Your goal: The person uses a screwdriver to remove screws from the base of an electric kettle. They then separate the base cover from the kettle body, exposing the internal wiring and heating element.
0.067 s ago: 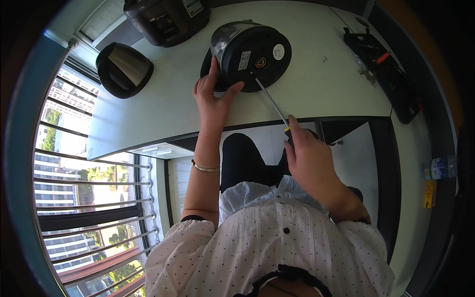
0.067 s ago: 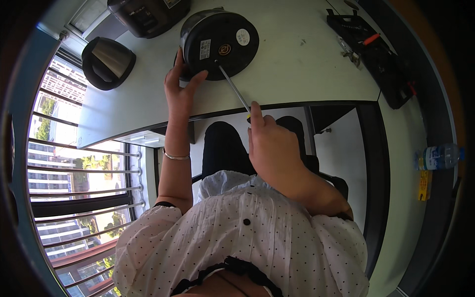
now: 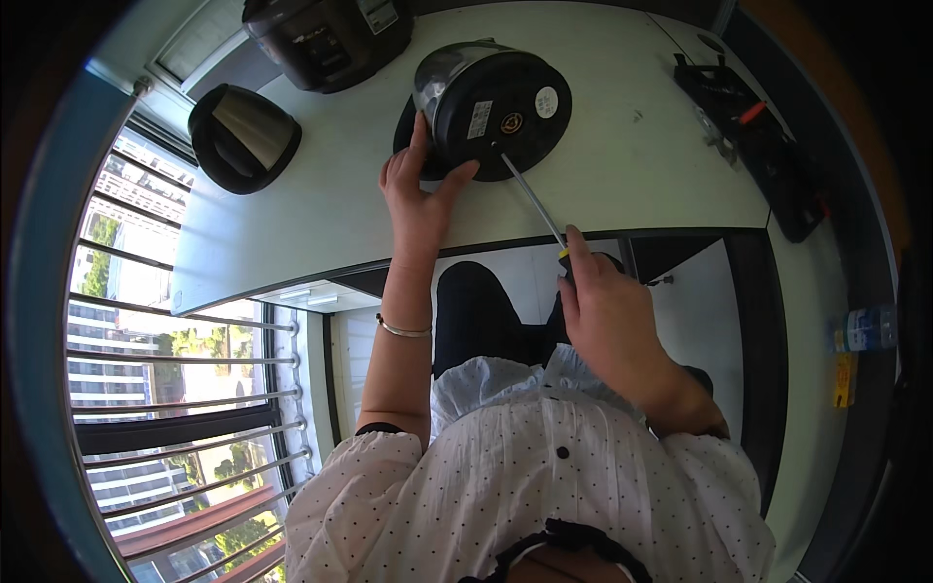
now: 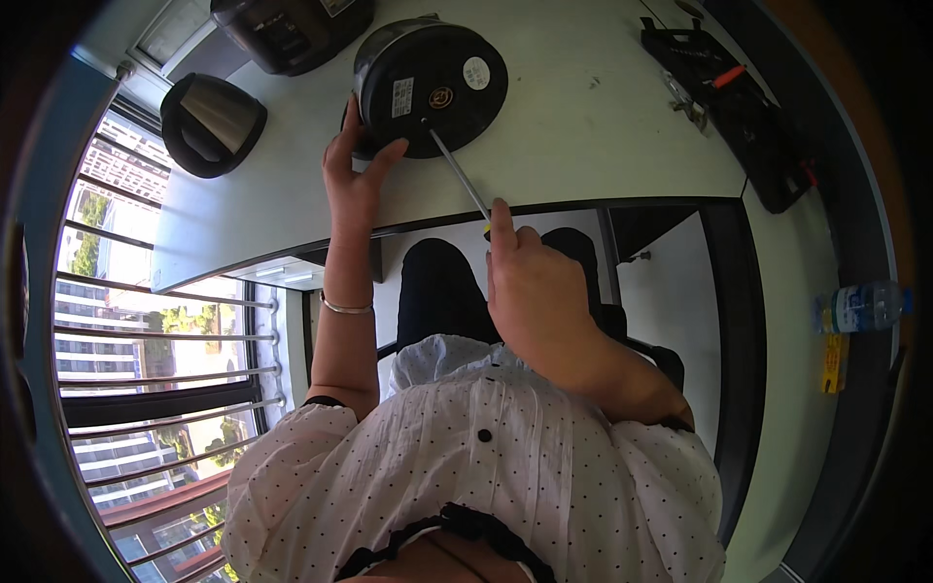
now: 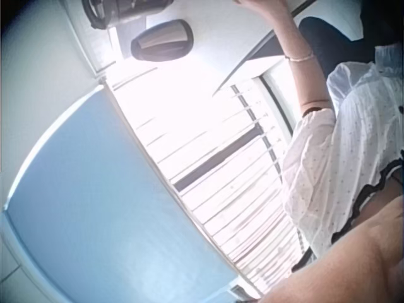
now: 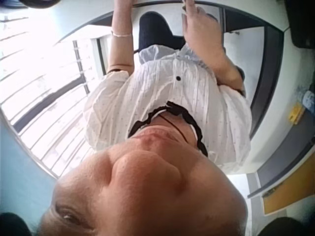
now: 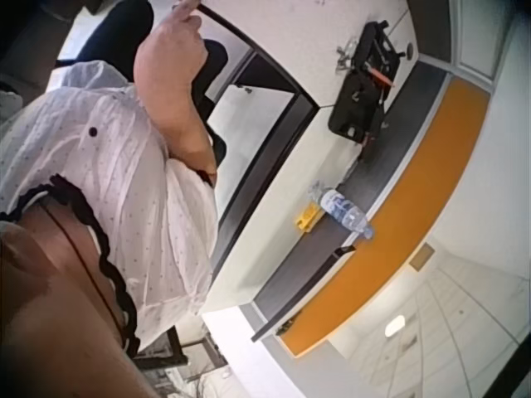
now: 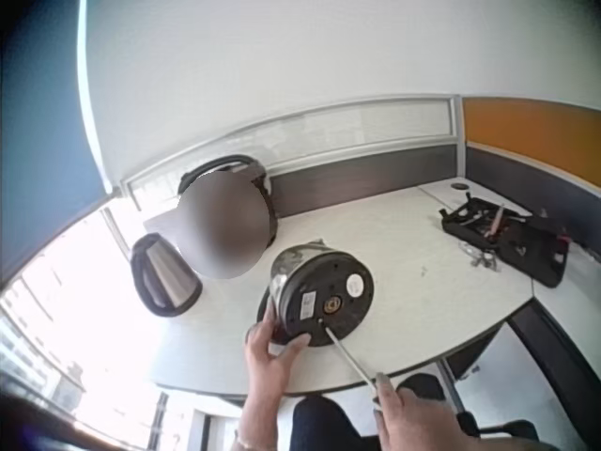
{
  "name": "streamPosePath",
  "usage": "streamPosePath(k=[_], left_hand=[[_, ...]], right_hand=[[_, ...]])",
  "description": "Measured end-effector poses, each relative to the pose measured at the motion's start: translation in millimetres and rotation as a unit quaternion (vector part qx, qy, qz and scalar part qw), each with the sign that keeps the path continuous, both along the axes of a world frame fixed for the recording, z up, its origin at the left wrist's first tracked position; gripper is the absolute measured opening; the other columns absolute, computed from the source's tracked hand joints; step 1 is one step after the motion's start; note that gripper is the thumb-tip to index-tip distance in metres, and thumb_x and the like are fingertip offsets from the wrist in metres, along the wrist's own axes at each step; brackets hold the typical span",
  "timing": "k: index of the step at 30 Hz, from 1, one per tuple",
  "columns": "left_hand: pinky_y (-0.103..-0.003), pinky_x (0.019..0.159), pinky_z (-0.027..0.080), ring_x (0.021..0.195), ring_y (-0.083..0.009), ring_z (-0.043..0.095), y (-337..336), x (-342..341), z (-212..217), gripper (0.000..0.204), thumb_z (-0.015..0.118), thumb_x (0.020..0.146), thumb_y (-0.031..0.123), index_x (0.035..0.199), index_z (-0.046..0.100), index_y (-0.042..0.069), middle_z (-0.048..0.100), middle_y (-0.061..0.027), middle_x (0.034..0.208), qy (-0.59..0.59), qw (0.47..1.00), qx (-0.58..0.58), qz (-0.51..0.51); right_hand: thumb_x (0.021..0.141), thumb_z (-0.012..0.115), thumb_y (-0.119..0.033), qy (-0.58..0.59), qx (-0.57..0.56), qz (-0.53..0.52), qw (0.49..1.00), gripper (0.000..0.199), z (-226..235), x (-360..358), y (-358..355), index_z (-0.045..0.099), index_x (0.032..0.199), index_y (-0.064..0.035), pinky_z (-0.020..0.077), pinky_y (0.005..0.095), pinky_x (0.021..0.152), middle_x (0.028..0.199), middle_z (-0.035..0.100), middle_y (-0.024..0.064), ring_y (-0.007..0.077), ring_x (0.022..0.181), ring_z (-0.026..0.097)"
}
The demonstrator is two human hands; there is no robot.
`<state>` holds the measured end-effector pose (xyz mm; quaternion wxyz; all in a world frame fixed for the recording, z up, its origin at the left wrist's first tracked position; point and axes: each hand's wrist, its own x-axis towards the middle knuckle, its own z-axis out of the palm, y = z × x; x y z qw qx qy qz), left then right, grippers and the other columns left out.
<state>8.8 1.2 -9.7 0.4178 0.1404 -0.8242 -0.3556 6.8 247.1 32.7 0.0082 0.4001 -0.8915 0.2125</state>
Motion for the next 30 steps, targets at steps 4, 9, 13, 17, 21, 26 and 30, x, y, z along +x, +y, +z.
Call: streamPosePath(k=[4, 9, 13, 17, 21, 26, 30], left_hand=[[-0.035, 0.097, 0.029, 0.09, -0.0209, 0.054, 4, 4, 2, 0.075, 0.079, 0.065, 0.028, 0.132, 0.05, 0.007, 0.062, -0.0056, 0.088, -0.004, 1.0, -0.017, 0.016], [-0.034, 0.097, 0.029, 0.086, -0.0198, 0.056, 3, 3, 0, 0.076, 0.079, 0.064, 0.028, 0.131, 0.051, 0.007, 0.062, -0.0051, 0.086, 0.006, 1.0, -0.023, 0.01], [-0.034, 0.095, 0.031, 0.084, -0.0201, 0.057, 3, 2, 1, 0.075, 0.079, 0.064, 0.027, 0.131, 0.051, 0.006, 0.062, -0.0052, 0.085, 0.012, 1.0, -0.025, 0.009], [-0.034, 0.094, 0.032, 0.083, -0.0201, 0.057, -1, 1, 3, 0.075, 0.079, 0.063, 0.027, 0.129, 0.052, 0.003, 0.062, -0.0051, 0.082, 0.012, 1.0, -0.013, -0.006], [-0.035, 0.093, 0.033, 0.082, -0.0199, 0.056, -2, 1, 5, 0.074, 0.079, 0.063, 0.026, 0.128, 0.053, 0.002, 0.062, -0.0051, 0.081, 0.011, 1.0, -0.013, -0.008], [-0.035, 0.093, 0.033, 0.082, -0.0197, 0.056, -3, 2, 4, 0.074, 0.079, 0.063, 0.026, 0.128, 0.053, 0.002, 0.062, -0.0049, 0.081, 0.011, 1.0, -0.014, -0.007], [-0.034, 0.095, 0.03, 0.085, -0.0191, 0.056, -1, 3, 5, 0.074, 0.079, 0.064, 0.028, 0.129, 0.052, 0.005, 0.063, -0.0039, 0.083, 0.005, 1.0, -0.014, -0.008]], right_hand=[[0.083, 0.058, -0.012, -0.246, -0.192, 0.036, 0.949, 0.049, 0, -9, 5, 0.045, 0.126, 0.0065, 0.0502, 0.0326, 0.059, 0.082, 0.061, 0.0136, 0.0224, 0.062, 0.06], [0.083, 0.055, -0.006, -0.698, -0.379, 0.017, 0.607, 0.045, 10, -30, 11, 0.047, 0.125, 0.0056, 0.049, 0.027, 0.049, 0.08, 0.057, 0.0104, 0.0149, 0.06, 0.056], [0.084, 0.055, -0.004, -0.714, -0.408, 0.023, 0.568, 0.041, 6, -31, 7, 0.05, 0.123, 0.0059, 0.0475, 0.0239, 0.045, 0.079, 0.057, 0.0106, 0.0139, 0.06, 0.057], [0.083, 0.058, -0.004, -0.633, -0.361, 0.027, 0.685, 0.042, 5, -32, 7, 0.051, 0.124, 0.0056, 0.0469, 0.0244, 0.048, 0.076, 0.058, 0.0085, 0.0127, 0.059, 0.056], [0.083, 0.059, -0.008, -0.45, -0.268, 0.034, 0.851, 0.041, 3, -28, 6, 0.053, 0.122, 0.0044, 0.0469, 0.0269, 0.055, 0.077, 0.061, 0.0087, 0.0145, 0.061, 0.059], [0.076, 0.06, -0.008, 0.038, -0.095, 0.08, 0.992, 0.045, 8, -14, -1, 0.054, 0.118, 0.0051, 0.0482, 0.0308, 0.054, 0.08, 0.059, 0.0138, 0.022, 0.066, 0.061], [0.067, 0.063, -0.006, 0.172, 0.02, 0.053, 0.983, 0.053, 9, -1, -5, 0.054, 0.117, 0.0068, 0.0488, 0.0275, 0.052, 0.076, 0.055, 0.0104, 0.0185, 0.06, 0.058]])
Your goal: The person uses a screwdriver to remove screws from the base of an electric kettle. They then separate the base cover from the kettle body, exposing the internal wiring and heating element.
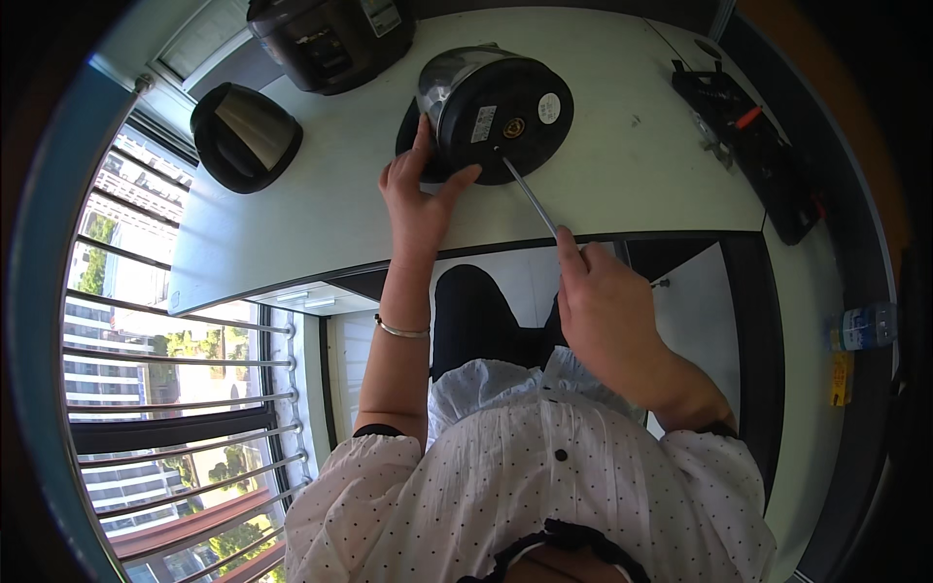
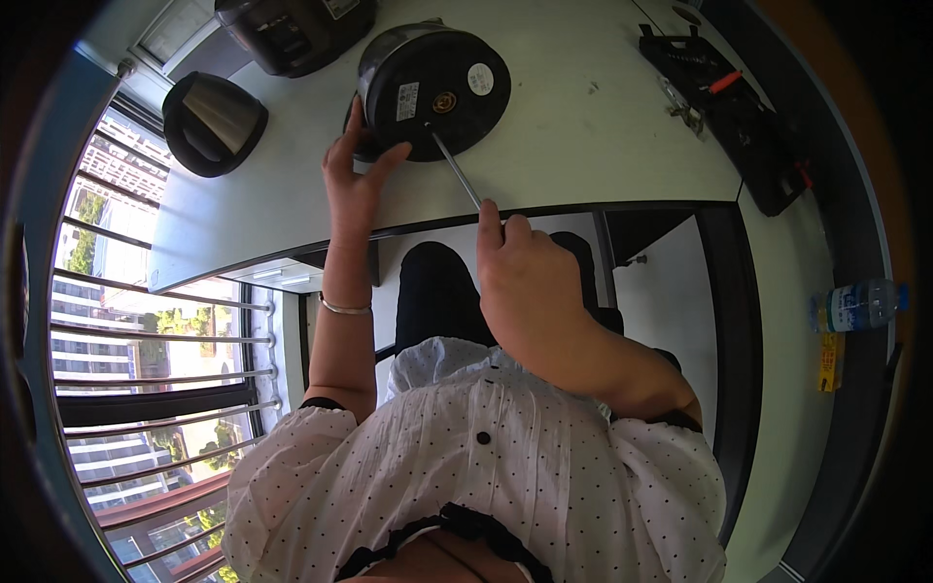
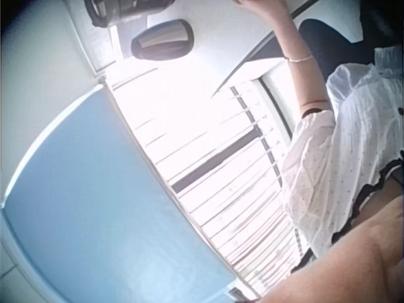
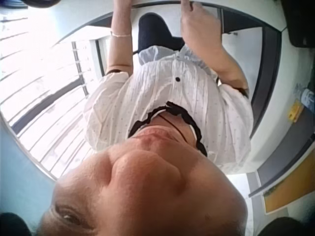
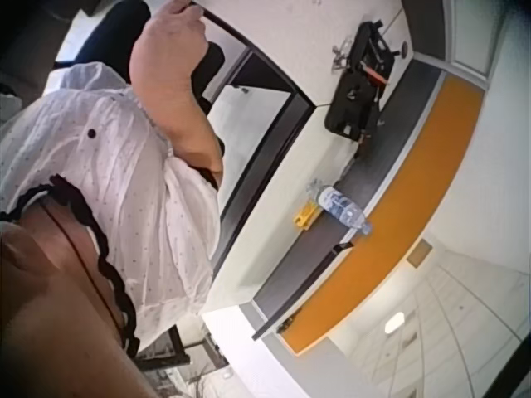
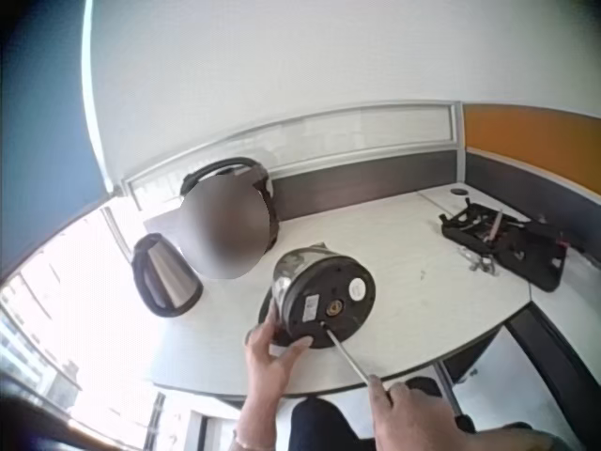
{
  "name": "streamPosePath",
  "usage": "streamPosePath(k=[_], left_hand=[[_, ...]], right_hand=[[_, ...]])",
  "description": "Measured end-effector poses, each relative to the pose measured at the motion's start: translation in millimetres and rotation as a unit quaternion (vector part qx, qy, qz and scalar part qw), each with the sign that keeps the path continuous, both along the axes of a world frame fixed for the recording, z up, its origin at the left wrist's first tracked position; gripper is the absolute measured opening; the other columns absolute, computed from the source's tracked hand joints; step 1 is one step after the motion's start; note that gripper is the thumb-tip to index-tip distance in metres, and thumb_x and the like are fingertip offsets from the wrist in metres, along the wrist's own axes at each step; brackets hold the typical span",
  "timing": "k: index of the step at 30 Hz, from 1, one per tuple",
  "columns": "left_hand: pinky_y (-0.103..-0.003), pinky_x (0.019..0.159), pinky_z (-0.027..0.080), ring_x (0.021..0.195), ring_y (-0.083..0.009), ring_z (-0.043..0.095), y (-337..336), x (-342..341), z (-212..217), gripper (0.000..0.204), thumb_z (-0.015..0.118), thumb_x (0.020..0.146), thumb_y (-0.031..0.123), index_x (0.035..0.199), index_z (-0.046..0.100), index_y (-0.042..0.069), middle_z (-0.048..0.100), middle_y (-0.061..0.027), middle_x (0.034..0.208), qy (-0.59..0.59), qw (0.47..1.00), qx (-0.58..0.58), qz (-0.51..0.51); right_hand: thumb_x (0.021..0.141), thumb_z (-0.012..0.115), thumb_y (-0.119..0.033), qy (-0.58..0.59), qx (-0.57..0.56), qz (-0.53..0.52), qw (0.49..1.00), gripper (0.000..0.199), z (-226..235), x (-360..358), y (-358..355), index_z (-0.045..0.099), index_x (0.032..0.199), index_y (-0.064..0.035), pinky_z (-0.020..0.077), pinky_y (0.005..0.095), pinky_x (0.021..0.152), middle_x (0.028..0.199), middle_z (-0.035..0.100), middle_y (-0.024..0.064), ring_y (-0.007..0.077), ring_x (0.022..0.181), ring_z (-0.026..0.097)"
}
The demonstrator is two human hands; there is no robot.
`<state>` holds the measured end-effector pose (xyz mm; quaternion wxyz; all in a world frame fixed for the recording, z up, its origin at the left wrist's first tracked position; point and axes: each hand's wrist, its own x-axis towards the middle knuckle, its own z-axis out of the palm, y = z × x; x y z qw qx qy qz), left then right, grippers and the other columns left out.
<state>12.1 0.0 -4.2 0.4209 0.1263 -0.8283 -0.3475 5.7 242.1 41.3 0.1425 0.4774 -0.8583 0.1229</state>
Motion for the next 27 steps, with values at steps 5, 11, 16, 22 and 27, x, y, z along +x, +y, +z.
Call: streamPosePath(k=[5, 11, 16, 22, 27], left_hand=[[-0.036, 0.098, 0.027, 0.092, -0.0182, 0.056, 6, 3, 0, 0.076, 0.08, 0.065, 0.032, 0.132, 0.051, 0.011, 0.063, -0.0018, 0.089, -0.02, 0.999, 0.009, 0.024], [-0.038, 0.098, 0.027, 0.096, -0.0181, 0.055, 7, 5, 0, 0.075, 0.08, 0.066, 0.033, 0.132, 0.051, 0.013, 0.062, -0.001, 0.091, -0.027, 0.999, -0.002, 0.045], [-0.038, 0.097, 0.028, 0.098, -0.0198, 0.053, 7, 7, 1, 0.071, 0.08, 0.066, 0.034, 0.128, 0.054, 0.009, 0.063, -0.002, 0.092, -0.03, 0.998, -0.022, 0.06], [-0.036, 0.088, 0.035, 0.094, -0.0212, 0.055, 20, 15, 11, 0.042, 0.079, 0.069, 0.027, 0.101, 0.066, 0.003, 0.063, -0.0047, 0.089, 0.05, 0.961, -0.197, 0.187], [-0.024, 0.046, 0.039, 0.051, -0.0122, 0.052, 64, 21, 23, 0.026, 0.075, 0.077, 0.024, 0.075, 0.068, -0.001, 0.06, -0.0081, 0.064, 0.034, 0.996, 0.083, 0.024]], right_hand=[[0.066, 0.062, -0.005, 0.021, 0.022, -0.004, 1.0, 0.053, 5, 3, 0, 0.055, 0.117, 0.0062, 0.0486, 0.0246, 0.051, 0.076, 0.056, 0.0098, 0.0163, 0.06, 0.058], [0.067, 0.062, -0.005, 0.028, 0.021, -0.004, 0.999, 0.052, 6, 2, -1, 0.055, 0.117, 0.0062, 0.0489, 0.0251, 0.051, 0.077, 0.056, 0.0107, 0.0165, 0.061, 0.059], [0.066, 0.062, -0.004, 0.038, 0.019, -0.013, 0.999, 0.051, 7, 2, -3, 0.056, 0.116, 0.0053, 0.0492, 0.0252, 0.051, 0.078, 0.056, 0.0109, 0.0166, 0.06, 0.058], [0.066, 0.063, -0.004, 0.029, 0.011, -0.011, 0.999, 0.052, 7, 1, -5, 0.055, 0.117, 0.0049, 0.0497, 0.0252, 0.05, 0.079, 0.057, 0.0122, 0.0174, 0.06, 0.059], [0.066, 0.063, -0.004, 0.025, 0.008, -0.005, 1.0, 0.052, 8, 2, -6, 0.054, 0.117, 0.0053, 0.0508, 0.0264, 0.052, 0.08, 0.057, 0.0128, 0.0183, 0.061, 0.06]])
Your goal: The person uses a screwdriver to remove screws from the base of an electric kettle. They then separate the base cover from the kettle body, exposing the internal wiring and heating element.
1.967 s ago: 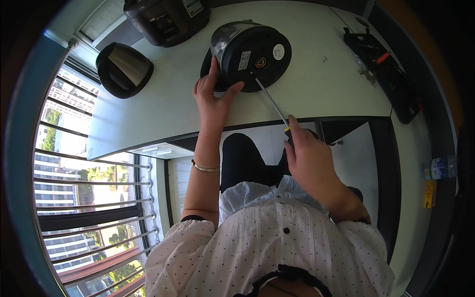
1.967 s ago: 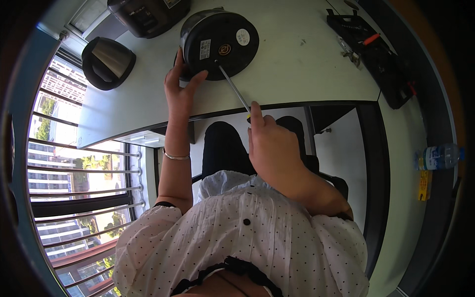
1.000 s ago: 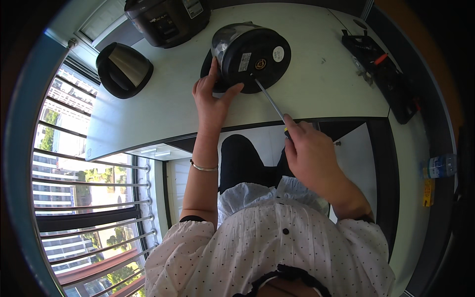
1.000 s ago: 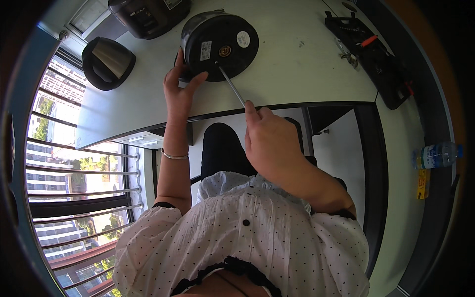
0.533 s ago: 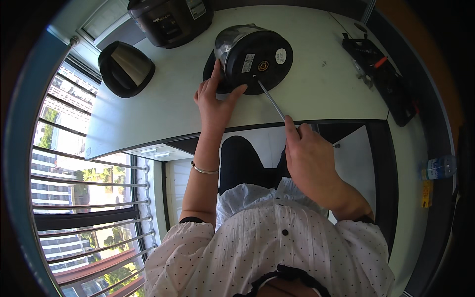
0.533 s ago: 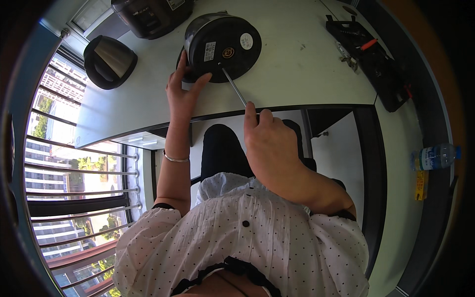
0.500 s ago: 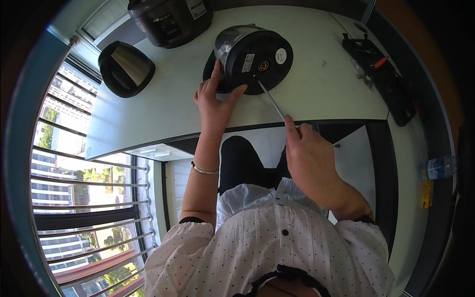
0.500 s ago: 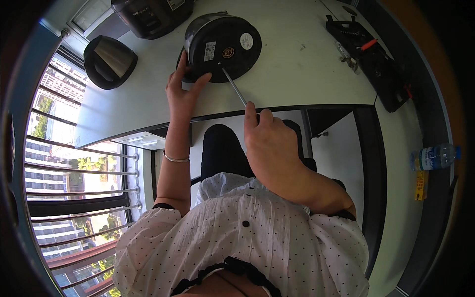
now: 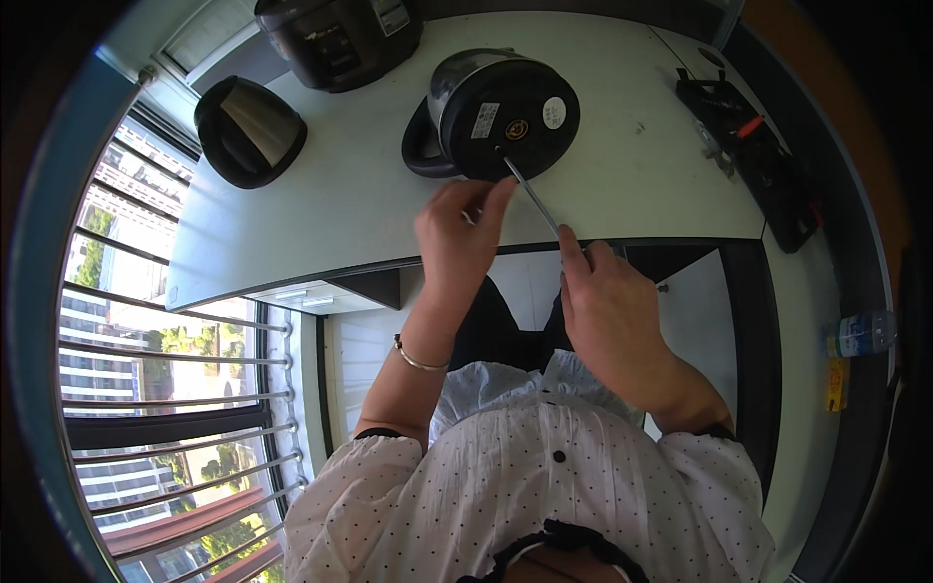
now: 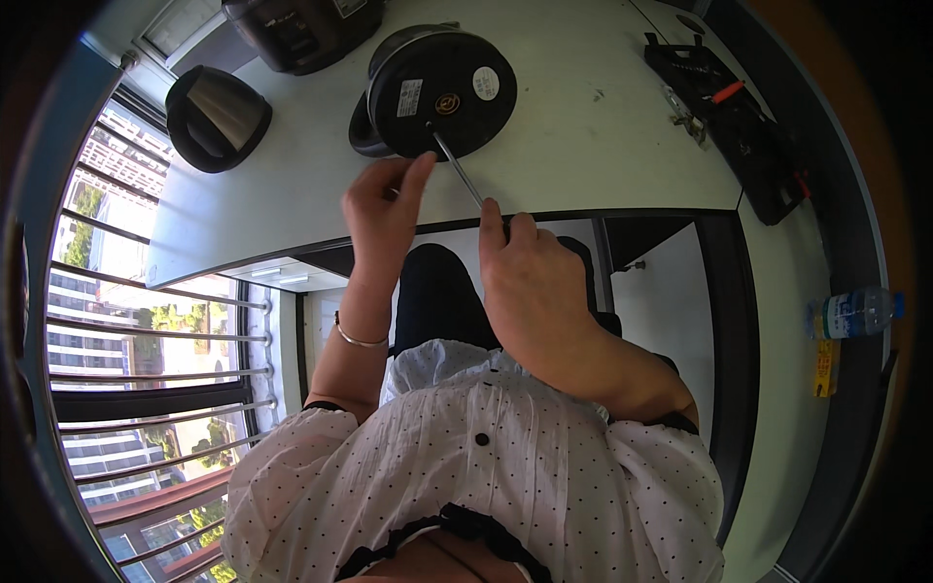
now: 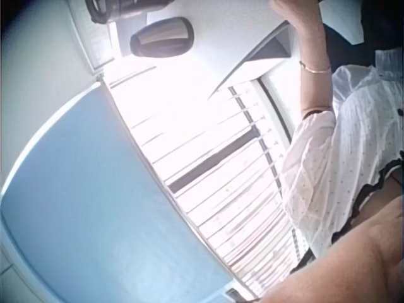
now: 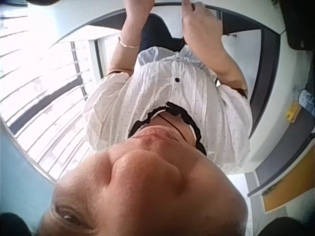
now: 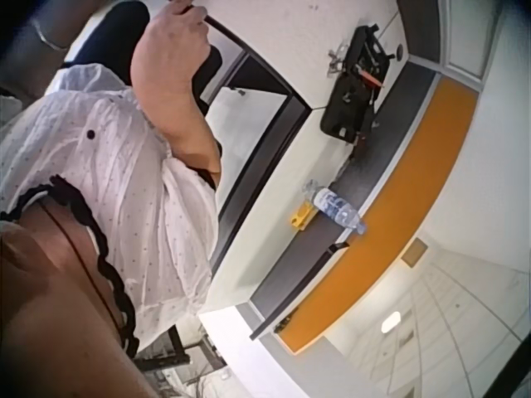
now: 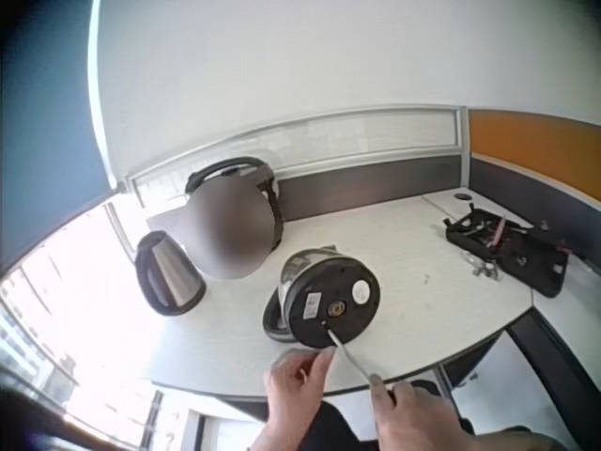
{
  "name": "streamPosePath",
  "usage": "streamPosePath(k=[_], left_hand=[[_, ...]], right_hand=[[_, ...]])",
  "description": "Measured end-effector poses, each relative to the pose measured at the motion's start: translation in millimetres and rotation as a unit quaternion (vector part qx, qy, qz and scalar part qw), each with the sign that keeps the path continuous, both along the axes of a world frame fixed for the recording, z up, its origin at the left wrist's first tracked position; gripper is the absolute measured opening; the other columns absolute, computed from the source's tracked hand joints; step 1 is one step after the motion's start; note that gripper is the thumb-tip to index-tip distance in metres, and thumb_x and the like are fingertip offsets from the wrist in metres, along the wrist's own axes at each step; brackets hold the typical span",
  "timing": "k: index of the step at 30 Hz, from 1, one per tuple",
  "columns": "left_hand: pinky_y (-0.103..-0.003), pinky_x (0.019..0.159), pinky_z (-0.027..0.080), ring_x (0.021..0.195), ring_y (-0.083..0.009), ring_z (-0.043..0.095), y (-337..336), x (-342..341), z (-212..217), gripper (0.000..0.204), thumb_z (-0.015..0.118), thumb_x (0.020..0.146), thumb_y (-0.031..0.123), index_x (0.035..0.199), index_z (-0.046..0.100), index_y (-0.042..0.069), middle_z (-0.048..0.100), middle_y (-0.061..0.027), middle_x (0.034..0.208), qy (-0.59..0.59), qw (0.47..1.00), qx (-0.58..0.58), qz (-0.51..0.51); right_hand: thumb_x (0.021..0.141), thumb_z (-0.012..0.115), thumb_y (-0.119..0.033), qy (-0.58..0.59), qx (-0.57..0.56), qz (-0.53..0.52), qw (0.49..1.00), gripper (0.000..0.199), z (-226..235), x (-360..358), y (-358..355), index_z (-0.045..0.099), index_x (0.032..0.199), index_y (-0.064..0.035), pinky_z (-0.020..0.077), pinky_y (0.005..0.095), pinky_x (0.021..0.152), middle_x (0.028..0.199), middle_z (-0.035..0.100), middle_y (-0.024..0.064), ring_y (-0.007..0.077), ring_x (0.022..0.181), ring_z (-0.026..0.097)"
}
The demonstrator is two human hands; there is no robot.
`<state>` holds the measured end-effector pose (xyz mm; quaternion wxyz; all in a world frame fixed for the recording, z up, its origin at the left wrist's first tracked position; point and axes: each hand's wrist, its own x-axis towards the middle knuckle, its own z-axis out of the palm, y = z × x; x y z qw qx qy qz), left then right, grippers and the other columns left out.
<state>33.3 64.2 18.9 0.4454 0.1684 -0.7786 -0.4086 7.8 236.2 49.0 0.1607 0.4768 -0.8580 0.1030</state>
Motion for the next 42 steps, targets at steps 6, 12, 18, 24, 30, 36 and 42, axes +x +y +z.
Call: streamPosePath(k=[6, 12, 18, 24, 30, 36, 42], left_hand=[[-0.019, 0.043, 0.034, 0.047, -0.0069, 0.047, 7, -13, 8, 0.035, 0.065, 0.086, 0.032, 0.08, 0.067, -0.003, 0.055, -0.0026, 0.057, -0.122, 0.914, 0.334, -0.198], [-0.02, 0.038, 0.027, 0.042, -0.0084, 0.044, 5, -18, 6, 0.031, 0.063, 0.088, 0.028, 0.079, 0.061, -0.001, 0.052, -0.0026, 0.055, -0.092, 0.862, 0.443, -0.227], [-0.022, 0.036, 0.03, 0.039, -0.0111, 0.046, 1, -15, 8, 0.029, 0.059, 0.089, 0.024, 0.077, 0.06, -0.003, 0.053, -0.0064, 0.053, -0.075, 0.847, 0.469, -0.238], [-0.022, 0.037, 0.032, 0.04, -0.0113, 0.046, 0, -14, 8, 0.03, 0.059, 0.09, 0.025, 0.078, 0.059, -0.002, 0.053, -0.0065, 0.055, -0.065, 0.839, 0.488, -0.232], [-0.025, 0.04, 0.036, 0.04, -0.0118, 0.045, -5, -8, 12, 0.028, 0.064, 0.087, 0.025, 0.08, 0.06, -0.003, 0.053, -0.0066, 0.053, -0.116, 0.86, 0.436, -0.238], [-0.029, 0.073, 0.047, 0.092, -0.0218, 0.058, -46, 6, -8, 0.049, 0.079, 0.07, 0.024, 0.108, 0.058, 0.003, 0.059, -0.0109, 0.108, -0.09, 0.988, -0.057, 0.116], [-0.049, 0.105, 0.023, 0.105, -0.0277, 0.057, -66, -10, -16, 0.07, 0.075, 0.074, 0.036, 0.126, 0.044, 0.0, 0.06, -0.0129, 0.111, -0.098, 0.983, -0.147, 0.053]], right_hand=[[0.066, 0.063, -0.005, 0.001, 0.002, 0.0, 1.0, 0.053, -2, 1, -1, 0.054, 0.117, 0.0058, 0.0509, 0.0271, 0.052, 0.08, 0.057, 0.0121, 0.0193, 0.062, 0.061], [0.072, 0.063, -0.007, -0.051, -0.016, 0.0, 0.999, 0.05, 0, 3, -1, 0.052, 0.12, 0.0034, 0.0504, 0.0291, 0.053, 0.081, 0.056, 0.0121, 0.0201, 0.063, 0.061], [0.078, 0.065, -0.011, -0.349, -0.227, 0.052, 0.908, 0.064, -7, -3, 13, 0.038, 0.135, 0.0018, 0.0487, 0.0311, 0.062, 0.093, 0.059, 0.0162, 0.0214, 0.071, 0.061], [0.083, 0.057, -0.009, -0.802, -0.354, 0.165, 0.452, 0.068, -28, -14, 25, 0.027, 0.143, -0.0073, 0.0483, 0.0259, 0.046, 0.096, 0.056, 0.0181, 0.019, 0.058, 0.058], [0.083, 0.051, -0.007, -0.833, -0.385, 0.158, 0.365, 0.062, -50, -8, 30, 0.031, 0.142, -0.0072, 0.0352, 0.023, 0.034, 0.074, 0.055, 0.0145, 0.0141, 0.041, 0.048], [0.083, 0.053, -0.003, -0.743, -0.349, 0.034, 0.57, 0.06, -38, 0, 38, 0.035, 0.141, -0.0057, 0.0329, 0.0216, 0.039, 0.067, 0.053, 0.0066, 0.0089, 0.042, 0.045], [0.084, 0.06, -0.002, -0.68, -0.336, 0.051, 0.649, 0.062, -44, 5, 33, 0.036, 0.141, -0.0069, 0.0319, 0.0194, 0.042, 0.064, 0.05, -0.0011, 0.0038, 0.046, 0.042]])
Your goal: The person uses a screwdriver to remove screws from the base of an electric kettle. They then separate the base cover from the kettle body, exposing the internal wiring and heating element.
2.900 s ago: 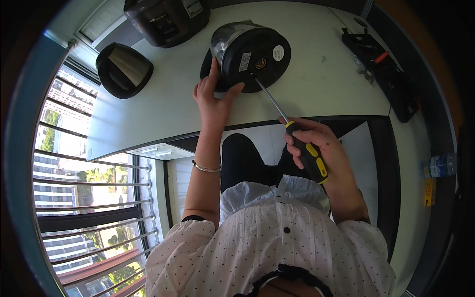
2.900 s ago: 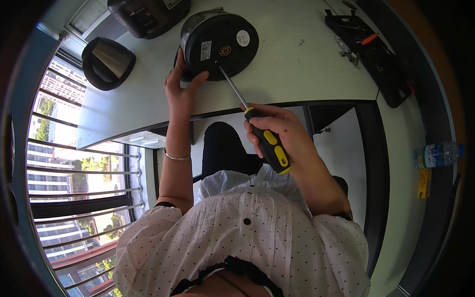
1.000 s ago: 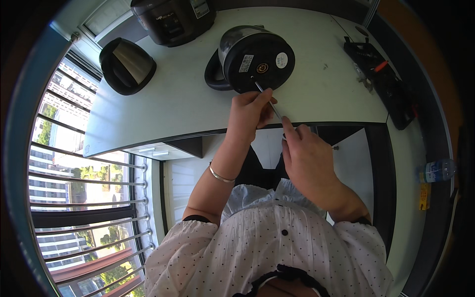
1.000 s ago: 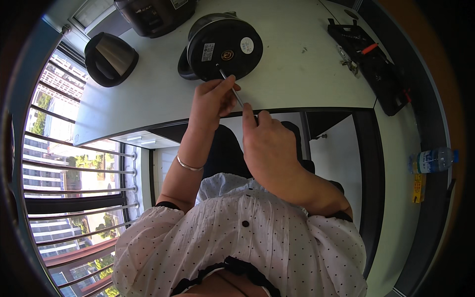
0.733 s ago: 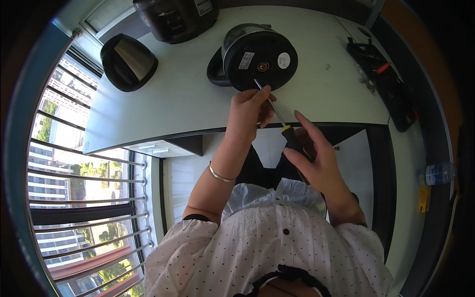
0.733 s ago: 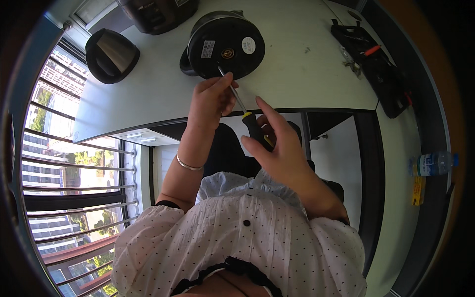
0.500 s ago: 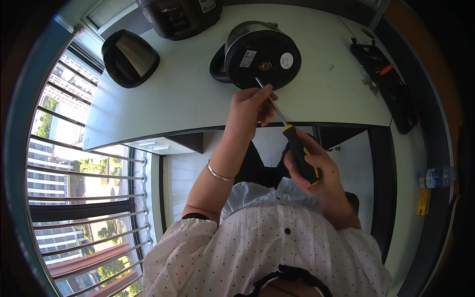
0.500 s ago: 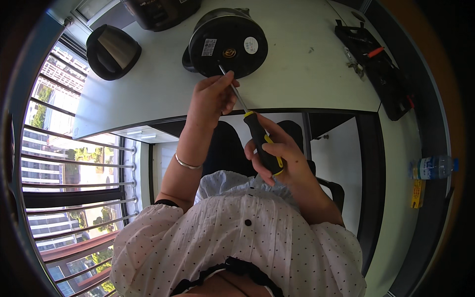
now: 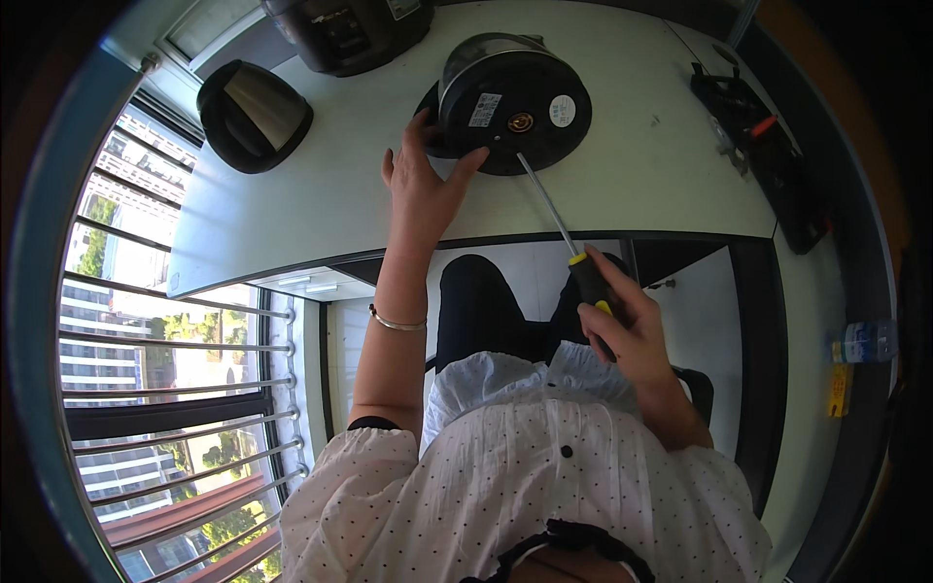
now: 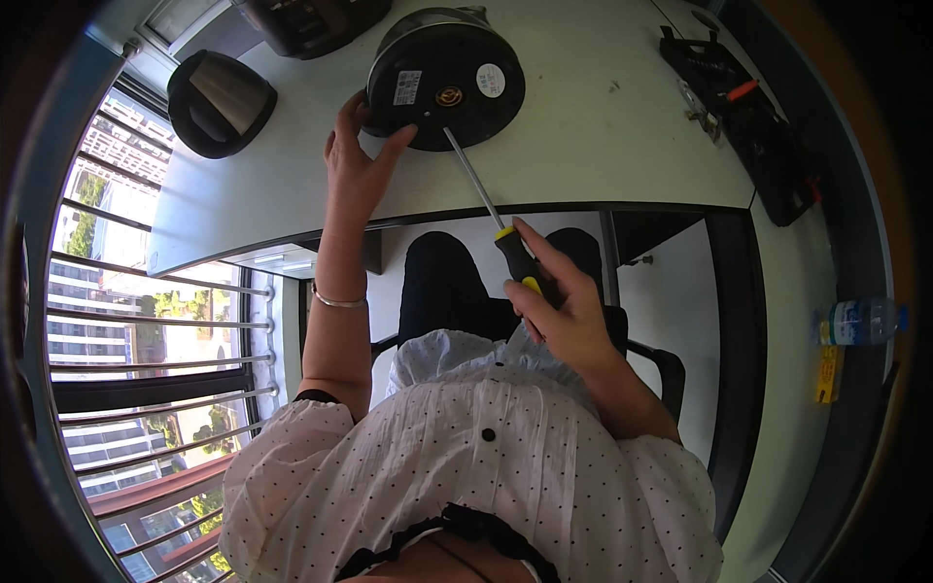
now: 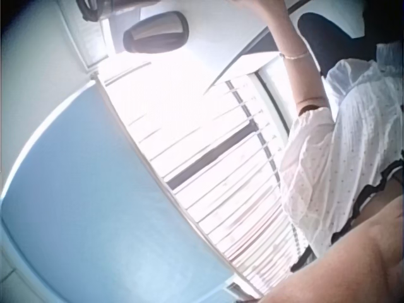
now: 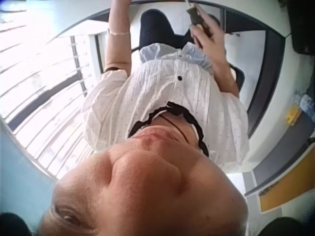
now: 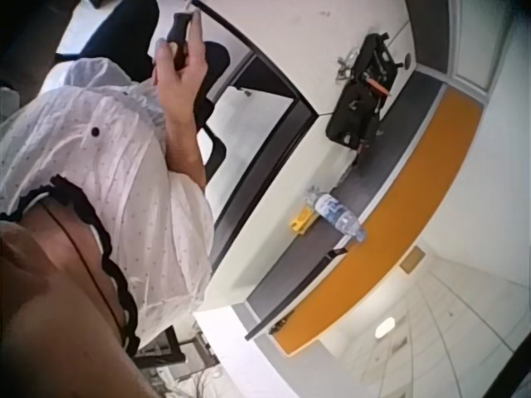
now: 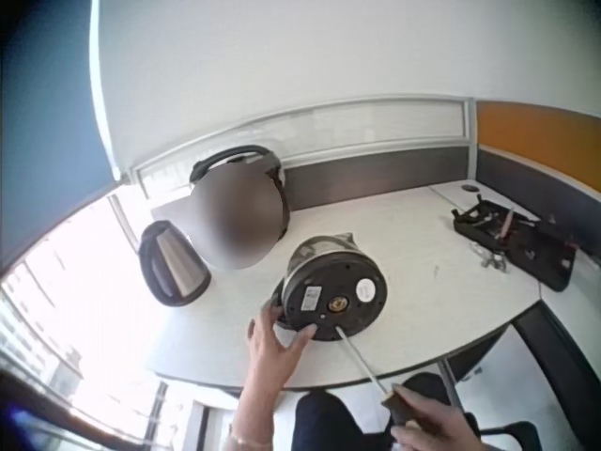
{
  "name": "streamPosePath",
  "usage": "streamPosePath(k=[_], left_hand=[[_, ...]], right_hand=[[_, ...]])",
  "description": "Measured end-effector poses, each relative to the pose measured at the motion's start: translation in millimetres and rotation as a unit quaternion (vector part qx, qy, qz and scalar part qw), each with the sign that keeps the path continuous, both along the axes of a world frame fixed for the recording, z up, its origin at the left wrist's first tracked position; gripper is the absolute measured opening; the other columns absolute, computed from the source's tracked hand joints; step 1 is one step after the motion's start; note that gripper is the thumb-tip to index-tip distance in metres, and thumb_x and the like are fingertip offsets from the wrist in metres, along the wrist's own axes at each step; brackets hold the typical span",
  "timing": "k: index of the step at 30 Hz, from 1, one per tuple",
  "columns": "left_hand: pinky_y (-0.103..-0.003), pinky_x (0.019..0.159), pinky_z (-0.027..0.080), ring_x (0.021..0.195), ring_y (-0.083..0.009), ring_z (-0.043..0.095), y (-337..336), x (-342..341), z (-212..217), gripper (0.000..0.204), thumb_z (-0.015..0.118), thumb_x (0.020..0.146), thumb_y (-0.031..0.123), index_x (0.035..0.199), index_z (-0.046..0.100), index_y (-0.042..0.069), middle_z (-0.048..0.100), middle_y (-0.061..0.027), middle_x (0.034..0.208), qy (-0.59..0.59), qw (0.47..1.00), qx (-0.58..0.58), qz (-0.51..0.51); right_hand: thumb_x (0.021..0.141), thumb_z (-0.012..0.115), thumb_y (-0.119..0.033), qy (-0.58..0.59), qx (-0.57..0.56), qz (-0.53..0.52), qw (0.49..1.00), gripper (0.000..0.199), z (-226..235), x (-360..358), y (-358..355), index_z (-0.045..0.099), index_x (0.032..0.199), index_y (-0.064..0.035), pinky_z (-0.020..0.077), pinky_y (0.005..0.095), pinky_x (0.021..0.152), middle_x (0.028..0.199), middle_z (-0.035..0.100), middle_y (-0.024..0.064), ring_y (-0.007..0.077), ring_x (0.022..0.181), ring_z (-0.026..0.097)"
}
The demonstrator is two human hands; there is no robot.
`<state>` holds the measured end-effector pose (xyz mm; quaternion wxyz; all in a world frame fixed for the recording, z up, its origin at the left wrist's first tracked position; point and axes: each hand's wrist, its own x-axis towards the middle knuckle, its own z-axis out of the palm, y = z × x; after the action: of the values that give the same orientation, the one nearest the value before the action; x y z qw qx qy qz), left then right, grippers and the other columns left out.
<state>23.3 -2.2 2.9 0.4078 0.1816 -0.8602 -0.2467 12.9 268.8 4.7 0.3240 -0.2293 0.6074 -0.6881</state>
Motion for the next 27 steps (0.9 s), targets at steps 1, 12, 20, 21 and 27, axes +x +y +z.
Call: streamPosePath(k=[1, 12, 20, 21, 27], left_hand=[[-0.052, 0.105, 0.021, 0.105, -0.0273, 0.057, 1.6, -2.7, 0.3, 0.07, 0.074, 0.075, 0.035, 0.127, 0.044, 0.001, 0.06, -0.0131, 0.11, -0.007, 1.0, 0.008, -0.011], [-0.057, 0.106, 0.017, 0.091, -0.0238, 0.058, 6.6, -6.3, -7.5, 0.078, 0.072, 0.077, 0.033, 0.14, 0.035, 0.005, 0.059, -0.0084, 0.096, -0.006, 0.999, -0.045, -0.007], [-0.056, 0.106, 0.017, 0.09, -0.023, 0.057, 8.9, -5.0, -5.7, 0.078, 0.073, 0.076, 0.033, 0.139, 0.037, 0.005, 0.058, -0.0074, 0.095, -0.008, 0.999, -0.035, -0.008], [-0.056, 0.106, 0.017, 0.09, -0.023, 0.057, 8.7, -4.8, -6.0, 0.078, 0.073, 0.076, 0.033, 0.139, 0.037, 0.005, 0.058, -0.0074, 0.095, -0.007, 0.999, -0.033, -0.009], [-0.055, 0.106, 0.017, 0.091, -0.0228, 0.057, 9.2, -4.4, -4.2, 0.078, 0.073, 0.076, 0.034, 0.139, 0.037, 0.006, 0.059, -0.0073, 0.095, -0.009, 1.0, -0.02, -0.014]], right_hand=[[0.084, 0.06, -0.003, 0.013, 0.009, -0.001, 1.0, 0.061, -0.2, 0.3, -0.3, 0.037, 0.14, -0.0069, 0.0318, 0.0192, 0.042, 0.064, 0.05, -0.0019, 0.0032, 0.046, 0.042], [0.086, 0.061, -0.005, 0.088, 0.031, -0.017, 0.996, 0.057, -3.0, 2.2, -3.2, 0.04, 0.139, -0.0064, 0.0327, 0.0174, 0.049, 0.069, 0.049, -0.0048, 0.0008, 0.053, 0.04], [0.086, 0.06, -0.006, 0.075, 0.04, -0.009, 0.996, 0.057, -1.6, 1.7, -3.6, 0.039, 0.14, -0.0072, 0.0323, 0.0179, 0.046, 0.066, 0.049, -0.0051, 0.001, 0.05, 0.04], [0.086, 0.06, -0.006, 0.073, 0.04, -0.009, 0.996, 0.057, -1.3, 1.6, -3.9, 0.039, 0.14, -0.0074, 0.0322, 0.018, 0.046, 0.065, 0.049, -0.0051, 0.0011, 0.05, 0.039], [0.087, 0.06, -0.007, 0.073, 0.037, -0.005, 0.997, 0.058, -4.7, -0.1, -3.4, 0.038, 0.14, -0.008, 0.032, 0.0181, 0.045, 0.063, 0.048, -0.0052, 0.0009, 0.049, 0.039]])
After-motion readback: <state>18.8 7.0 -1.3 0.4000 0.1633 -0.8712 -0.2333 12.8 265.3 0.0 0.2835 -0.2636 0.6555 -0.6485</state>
